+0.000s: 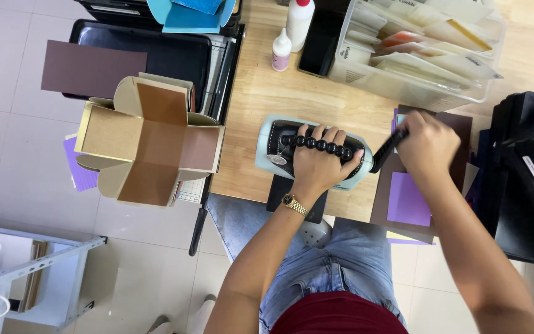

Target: Using a manual die-cutting machine to process paper and organizing the pieces into a decorative box

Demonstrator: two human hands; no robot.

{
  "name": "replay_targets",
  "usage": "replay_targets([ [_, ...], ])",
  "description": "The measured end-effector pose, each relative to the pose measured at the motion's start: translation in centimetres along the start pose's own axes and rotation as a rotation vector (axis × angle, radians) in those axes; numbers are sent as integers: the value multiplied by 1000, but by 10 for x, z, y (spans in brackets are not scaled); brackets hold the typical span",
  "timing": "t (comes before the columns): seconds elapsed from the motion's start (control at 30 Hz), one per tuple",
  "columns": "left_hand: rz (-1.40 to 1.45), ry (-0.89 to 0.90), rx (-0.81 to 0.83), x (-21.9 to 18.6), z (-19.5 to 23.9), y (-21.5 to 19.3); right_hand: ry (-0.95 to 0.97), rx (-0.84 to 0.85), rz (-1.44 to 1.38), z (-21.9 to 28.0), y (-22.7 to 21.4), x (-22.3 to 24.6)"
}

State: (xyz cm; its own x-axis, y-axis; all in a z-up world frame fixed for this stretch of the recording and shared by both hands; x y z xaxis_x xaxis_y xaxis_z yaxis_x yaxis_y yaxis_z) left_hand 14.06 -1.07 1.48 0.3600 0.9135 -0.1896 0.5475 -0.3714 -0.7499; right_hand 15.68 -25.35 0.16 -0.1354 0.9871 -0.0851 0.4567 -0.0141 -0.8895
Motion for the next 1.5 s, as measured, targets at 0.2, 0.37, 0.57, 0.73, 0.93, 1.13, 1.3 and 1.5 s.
replay_targets([
  [0.2, -49, -23, -21, -3, 0, 0, 173, 364, 45, 60, 65, 53],
  [0.37, -58, -30, -42, -4, 6, 0, 293, 812, -348, 111, -48, 55],
  [0.57, 13, 21, 57, -8, -15, -35, 60, 155, -281, 15, -21, -9],
  [0.73, -51, -20, -81, -10, 6, 2, -18, 147, 144, 48, 75, 29],
  [0.93, -28, -24, -67, -10, 4, -2, 281, 860, -228, 136, -16, 46],
  [1.13, -1, -1, -43, -9, 3, -3, 84, 292, -75, 48, -40, -11],
  [1.3, 16, -20, -56, -12, 9, 9, 185, 135, 115, 14, 87, -24],
  [1.5, -35, -9, -39, -11, 3, -5, 296, 750, -172, 137, 69, 44],
])
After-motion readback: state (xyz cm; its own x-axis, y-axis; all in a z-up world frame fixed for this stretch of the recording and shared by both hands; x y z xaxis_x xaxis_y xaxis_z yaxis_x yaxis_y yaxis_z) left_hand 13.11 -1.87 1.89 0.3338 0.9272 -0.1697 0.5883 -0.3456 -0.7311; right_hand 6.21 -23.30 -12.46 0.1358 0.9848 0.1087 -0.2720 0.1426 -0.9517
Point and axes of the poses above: each hand's wrist, its own z-axis away from the middle knuckle, its own y-axis out of the palm, x = y × z, the point moved 3 cm from there along -z, towards the middle knuckle, and after that the axes turned 14 degrees about -z, right-handed, at the moved point
